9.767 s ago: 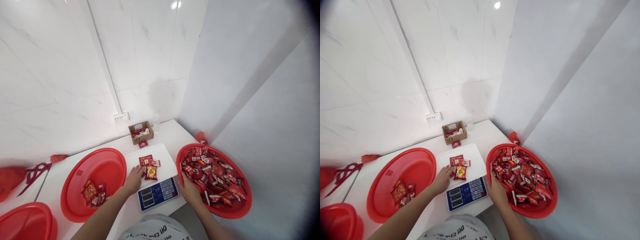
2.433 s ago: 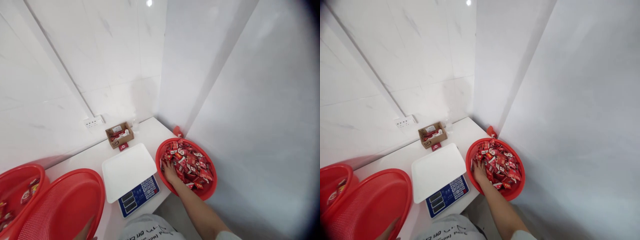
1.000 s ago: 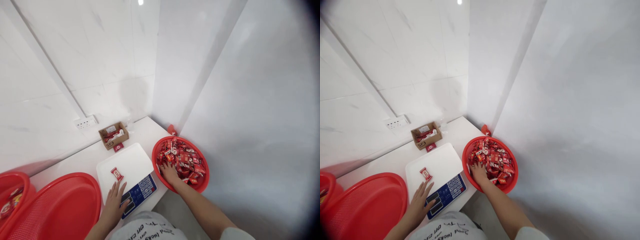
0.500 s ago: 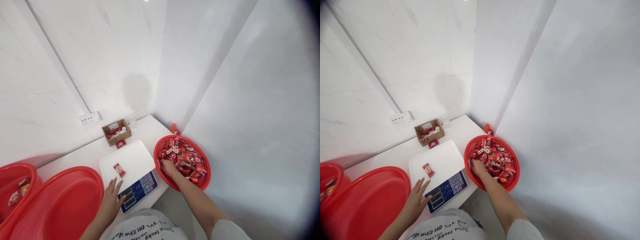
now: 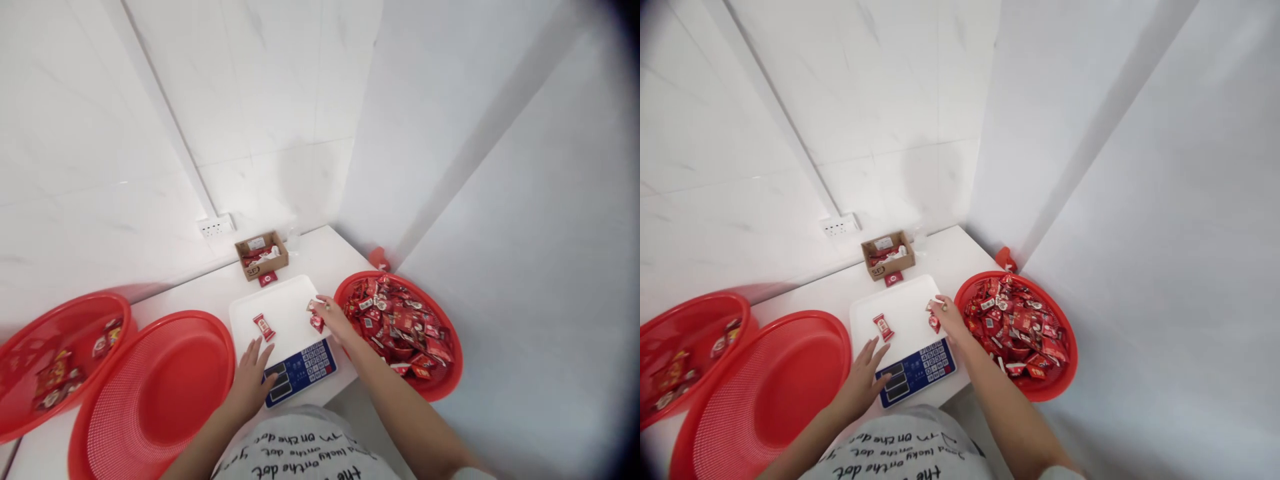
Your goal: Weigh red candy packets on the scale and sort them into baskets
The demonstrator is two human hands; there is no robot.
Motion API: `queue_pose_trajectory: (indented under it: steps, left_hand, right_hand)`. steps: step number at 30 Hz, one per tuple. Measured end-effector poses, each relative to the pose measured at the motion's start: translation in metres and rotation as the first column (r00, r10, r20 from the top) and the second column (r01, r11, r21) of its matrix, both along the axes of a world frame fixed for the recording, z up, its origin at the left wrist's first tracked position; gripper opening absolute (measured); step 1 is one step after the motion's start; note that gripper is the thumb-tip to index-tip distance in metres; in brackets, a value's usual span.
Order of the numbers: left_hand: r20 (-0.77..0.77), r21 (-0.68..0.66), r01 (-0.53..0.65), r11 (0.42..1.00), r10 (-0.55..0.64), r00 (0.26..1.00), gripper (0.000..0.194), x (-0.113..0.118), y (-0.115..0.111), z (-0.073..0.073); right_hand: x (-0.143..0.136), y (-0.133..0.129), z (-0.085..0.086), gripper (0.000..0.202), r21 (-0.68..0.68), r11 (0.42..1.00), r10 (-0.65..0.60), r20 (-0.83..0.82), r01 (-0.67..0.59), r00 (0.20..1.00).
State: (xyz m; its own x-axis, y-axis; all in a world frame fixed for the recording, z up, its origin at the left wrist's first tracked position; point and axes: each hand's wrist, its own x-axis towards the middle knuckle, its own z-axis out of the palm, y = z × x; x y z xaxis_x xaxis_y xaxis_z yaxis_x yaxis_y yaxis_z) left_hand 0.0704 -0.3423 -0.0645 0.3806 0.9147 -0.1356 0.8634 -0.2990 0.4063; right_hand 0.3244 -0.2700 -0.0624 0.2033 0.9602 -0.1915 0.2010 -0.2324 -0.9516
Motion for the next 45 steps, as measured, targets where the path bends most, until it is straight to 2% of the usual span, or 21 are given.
queue_pose_trajectory:
  steps: [4,8,12,14,17,19,21,23,25,29,32,34,41,45]
  left_hand:
    - [-0.021,-0.036,0.008,0.999,-0.008,1.0,0.055,0.005,0.0,0.007]
    - [-0.037,-0.025,0.027,0.999,-0.028,0.999,0.056,0.012,0.004,0.004]
    - [-0.078,0.033,0.112,0.993,-0.109,0.991,0.059,0.025,0.018,-0.001]
    - [-0.094,0.073,0.161,0.984,-0.154,0.984,0.062,0.034,0.029,-0.001]
    - [-0.109,0.124,0.225,0.966,-0.212,0.971,0.065,0.051,0.049,0.004]
    - [-0.125,0.124,0.26,0.957,-0.245,0.961,0.068,0.065,0.062,0.007]
    - [-0.146,0.105,0.286,0.952,-0.27,0.952,0.07,0.077,0.074,0.009]
    - [-0.168,0.074,0.306,0.949,-0.291,0.942,0.067,0.086,0.083,0.007]
    - [-0.195,0.032,0.321,0.947,-0.309,0.931,0.06,0.089,0.088,0.001]
    - [-0.235,0.027,0.344,0.939,-0.328,0.915,0.048,0.08,0.089,-0.012]
    - [-0.243,0.071,0.356,0.932,-0.33,0.912,0.046,0.069,0.084,-0.016]
    - [-0.226,0.098,0.338,0.936,-0.31,0.924,0.047,0.062,0.079,-0.017]
    - [-0.012,0.242,0.157,0.958,-0.159,0.987,0.052,0.036,0.051,-0.018]
    - [0.101,0.244,0.044,0.969,-0.071,0.992,0.049,0.017,0.026,-0.016]
  right_hand:
    - [-0.011,-0.003,-0.01,0.044,-0.032,0.998,0.059,0.096,-0.056,0.994]
    - [-0.01,-0.019,-0.013,0.04,0.011,0.987,0.151,0.267,-0.16,0.952]
    - [-0.024,-0.038,-0.017,0.041,0.051,0.935,0.313,0.343,-0.35,0.886]
    - [-0.028,-0.041,-0.019,0.044,0.079,0.918,0.335,0.375,-0.39,0.864]
    - [-0.014,-0.037,-0.019,0.039,0.198,0.934,0.191,0.425,-0.297,0.885]
    - [0.008,-0.029,-0.018,0.038,0.271,0.951,0.011,0.461,-0.152,0.887]
    - [0.035,-0.023,-0.02,0.04,0.231,0.973,-0.132,0.516,0.011,0.846]
    - [0.058,-0.02,-0.027,0.042,0.116,0.99,-0.138,0.577,0.086,0.805]
    - [0.072,-0.024,-0.035,0.041,0.039,0.996,-0.085,0.596,0.077,0.798]
    - [0.074,-0.039,-0.049,0.039,-0.082,0.997,0.06,0.618,-0.011,0.784]
    - [0.069,-0.044,-0.05,0.038,-0.233,0.971,0.195,0.62,-0.058,0.76]
    - [0.069,-0.043,-0.05,0.038,-0.29,0.954,0.241,0.592,-0.076,0.769]
    - [0.082,-0.029,-0.051,0.055,-0.324,0.933,0.308,0.49,-0.157,0.816]
    - [0.085,-0.025,-0.051,0.048,-0.313,0.917,0.369,0.424,-0.248,0.827]
